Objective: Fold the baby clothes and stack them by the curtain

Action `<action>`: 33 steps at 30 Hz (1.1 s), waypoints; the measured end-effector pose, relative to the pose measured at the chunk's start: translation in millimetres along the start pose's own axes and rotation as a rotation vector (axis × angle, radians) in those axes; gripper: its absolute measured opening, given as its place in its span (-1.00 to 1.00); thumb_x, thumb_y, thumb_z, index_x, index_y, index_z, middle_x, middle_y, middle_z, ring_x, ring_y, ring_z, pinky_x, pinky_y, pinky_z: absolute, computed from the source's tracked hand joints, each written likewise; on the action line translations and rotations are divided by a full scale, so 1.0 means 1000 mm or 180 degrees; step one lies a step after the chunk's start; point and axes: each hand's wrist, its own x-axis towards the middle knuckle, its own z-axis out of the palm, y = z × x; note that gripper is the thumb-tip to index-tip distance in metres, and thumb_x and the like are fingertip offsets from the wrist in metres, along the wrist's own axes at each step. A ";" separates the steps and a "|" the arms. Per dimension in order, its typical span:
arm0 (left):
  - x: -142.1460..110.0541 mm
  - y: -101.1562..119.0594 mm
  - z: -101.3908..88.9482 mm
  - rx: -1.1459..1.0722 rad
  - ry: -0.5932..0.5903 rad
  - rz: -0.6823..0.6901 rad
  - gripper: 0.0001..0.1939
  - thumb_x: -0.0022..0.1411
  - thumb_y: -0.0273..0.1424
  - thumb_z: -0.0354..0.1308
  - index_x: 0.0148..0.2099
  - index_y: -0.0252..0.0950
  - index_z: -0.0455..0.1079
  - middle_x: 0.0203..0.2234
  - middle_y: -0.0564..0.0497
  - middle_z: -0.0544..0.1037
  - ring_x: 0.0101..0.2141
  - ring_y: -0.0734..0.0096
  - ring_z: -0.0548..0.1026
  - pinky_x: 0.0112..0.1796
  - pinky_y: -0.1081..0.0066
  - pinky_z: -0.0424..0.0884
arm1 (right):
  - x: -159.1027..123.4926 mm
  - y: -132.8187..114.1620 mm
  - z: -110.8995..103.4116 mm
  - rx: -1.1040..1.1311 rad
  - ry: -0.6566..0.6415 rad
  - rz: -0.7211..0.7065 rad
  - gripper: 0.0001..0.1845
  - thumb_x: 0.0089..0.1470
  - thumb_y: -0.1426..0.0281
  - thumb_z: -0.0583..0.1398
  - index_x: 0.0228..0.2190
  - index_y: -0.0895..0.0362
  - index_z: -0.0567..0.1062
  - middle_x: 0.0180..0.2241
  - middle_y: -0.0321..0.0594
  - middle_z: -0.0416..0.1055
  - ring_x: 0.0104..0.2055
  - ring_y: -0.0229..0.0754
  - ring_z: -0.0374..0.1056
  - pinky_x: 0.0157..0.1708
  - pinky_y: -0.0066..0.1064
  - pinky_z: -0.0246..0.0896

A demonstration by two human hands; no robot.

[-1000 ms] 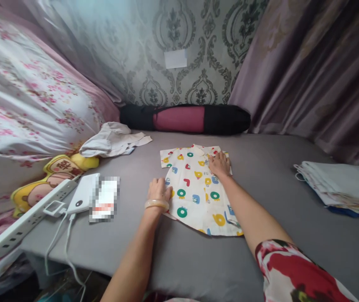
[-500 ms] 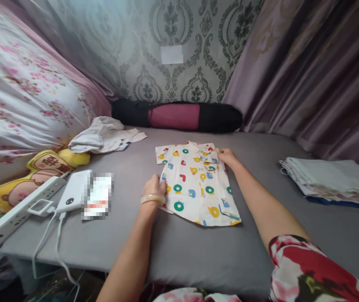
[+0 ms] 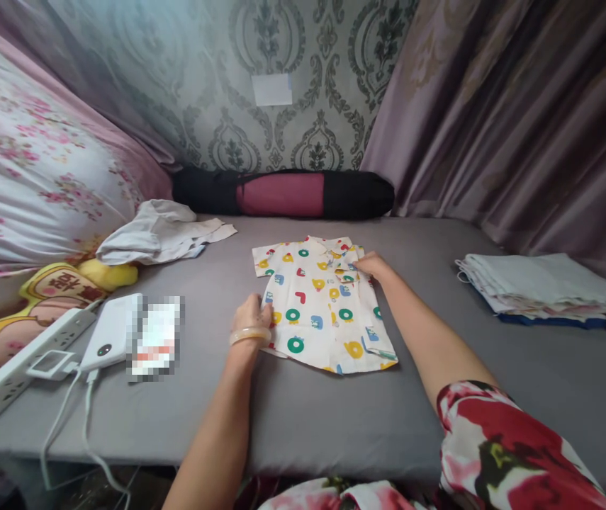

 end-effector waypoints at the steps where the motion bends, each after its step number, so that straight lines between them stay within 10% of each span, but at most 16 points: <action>1: 0.000 0.000 0.000 0.0005 0.0000 -0.0002 -0.65 0.26 -0.21 -0.03 0.03 -0.19 0.33 -0.09 -0.15 0.56 -0.09 0.10 0.51 -0.23 0.31 0.36 | 0.002 0.002 0.000 0.0027 -0.0009 0.0012 -0.63 0.02 0.20 0.26 -0.22 0.23 0.57 -0.26 -0.06 0.54 -0.24 -0.10 0.48 -0.31 -0.41 0.32; 10: 0.000 0.000 0.000 0.0031 0.0021 0.0061 -0.66 0.27 -0.22 -0.03 0.04 -0.19 0.33 -0.08 -0.16 0.55 -0.07 0.11 0.51 -0.20 0.31 0.36 | -0.020 0.005 -0.003 0.0009 0.0430 -0.0191 -0.67 0.16 0.29 0.12 -0.09 0.17 0.50 -0.06 0.01 0.46 -0.02 -0.04 0.38 -0.10 -0.34 0.26; 14: 0.001 -0.002 0.001 -0.0023 0.0085 0.0073 -0.65 0.26 -0.23 -0.01 0.06 -0.19 0.32 -0.08 -0.16 0.56 -0.09 0.12 0.51 -0.20 0.31 0.36 | -0.039 -0.011 0.014 -0.0268 0.0855 -0.0914 -0.49 0.26 0.29 -0.05 0.16 0.21 0.26 0.21 0.04 0.20 0.24 -0.01 0.10 0.18 -0.23 -0.01; 19: 0.002 -0.003 0.003 -0.0086 0.0107 0.0061 -0.61 0.26 -0.24 -0.01 0.11 -0.22 0.29 -0.08 -0.17 0.56 -0.08 0.11 0.50 -0.19 0.30 0.36 | -0.046 -0.030 0.034 -0.0438 0.0444 -0.0839 -0.27 0.29 0.14 -0.19 0.29 0.38 -0.04 0.36 0.07 -0.22 0.39 0.04 -0.33 0.30 -0.10 -0.38; 33: 0.003 -0.004 -0.001 -0.0324 0.0068 -0.0027 -0.71 0.22 -0.24 0.04 -0.05 -0.19 0.43 -0.11 -0.13 0.57 -0.09 0.19 0.51 -0.20 0.37 0.36 | -0.041 -0.039 0.032 -0.0688 0.0327 -0.0668 -0.30 0.27 0.15 -0.15 0.26 0.36 0.06 0.34 0.11 -0.12 0.36 0.07 -0.21 0.26 -0.06 -0.28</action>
